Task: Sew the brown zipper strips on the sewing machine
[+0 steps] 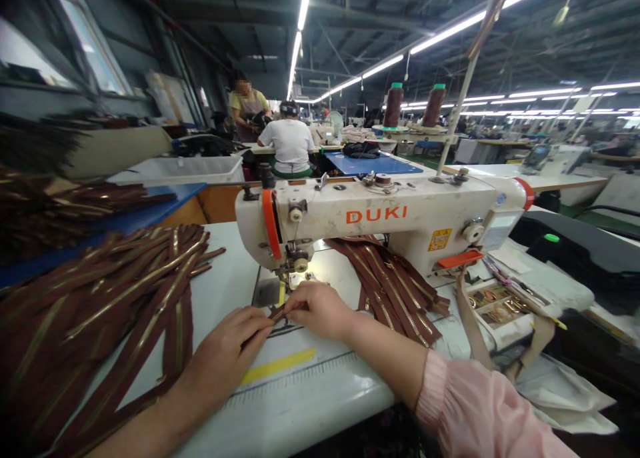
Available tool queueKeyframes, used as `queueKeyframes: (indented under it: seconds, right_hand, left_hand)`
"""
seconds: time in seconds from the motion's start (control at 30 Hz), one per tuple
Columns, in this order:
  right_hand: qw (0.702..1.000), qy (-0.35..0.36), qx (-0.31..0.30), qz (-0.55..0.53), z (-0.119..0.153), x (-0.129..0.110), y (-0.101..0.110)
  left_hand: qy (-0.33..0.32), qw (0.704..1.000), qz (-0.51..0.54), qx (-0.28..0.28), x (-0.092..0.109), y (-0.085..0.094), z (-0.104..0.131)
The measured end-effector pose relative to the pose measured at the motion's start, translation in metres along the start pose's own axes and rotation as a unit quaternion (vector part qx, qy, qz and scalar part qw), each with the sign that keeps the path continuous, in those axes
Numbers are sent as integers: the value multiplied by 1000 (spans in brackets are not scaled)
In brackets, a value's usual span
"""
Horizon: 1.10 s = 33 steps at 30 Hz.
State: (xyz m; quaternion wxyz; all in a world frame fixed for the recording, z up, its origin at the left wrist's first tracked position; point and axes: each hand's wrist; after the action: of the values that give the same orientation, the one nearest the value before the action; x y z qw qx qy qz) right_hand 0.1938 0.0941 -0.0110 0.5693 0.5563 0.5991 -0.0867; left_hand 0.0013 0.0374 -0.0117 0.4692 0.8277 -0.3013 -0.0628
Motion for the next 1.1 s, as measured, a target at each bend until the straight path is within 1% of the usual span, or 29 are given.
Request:
queueKeyframes:
  seconds: [0.23, 0.4, 0.5, 0.63, 0.83, 1.1]
  right_hand:
    - [999, 20, 4, 28, -1, -4, 0]
    - [997, -3, 33, 65, -1, -7, -5]
    - [996, -8, 44, 81, -1, -7, -9]
    - [994, -5, 43, 96, -2, -7, -11]
    - [994, -19, 34, 106, -1, -9, -10]
    - [991, -23, 33, 125, -1, -8, -12]
  left_hand:
    - [14, 1000, 22, -13, 0, 3, 2]
    - [16, 999, 29, -7, -1, 5, 4]
    - [8, 1000, 25, -8, -2, 5, 6]
    - [-13, 1000, 4, -17, -2, 3, 7]
    - [-51, 996, -61, -47, 0, 2, 9]
    - [-51, 984, -125, -115, 3, 2, 8]
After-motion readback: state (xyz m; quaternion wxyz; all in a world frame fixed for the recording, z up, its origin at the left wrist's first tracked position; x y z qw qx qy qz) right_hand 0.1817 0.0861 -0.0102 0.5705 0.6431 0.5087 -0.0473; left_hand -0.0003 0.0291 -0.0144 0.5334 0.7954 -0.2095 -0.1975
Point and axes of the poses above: each hand's wrist, its own z-axis away from the middle knuckle, its own y-axis out of the back of the hand, x = y × z, and after that the axes turned 8 degrees about -z, right-handed
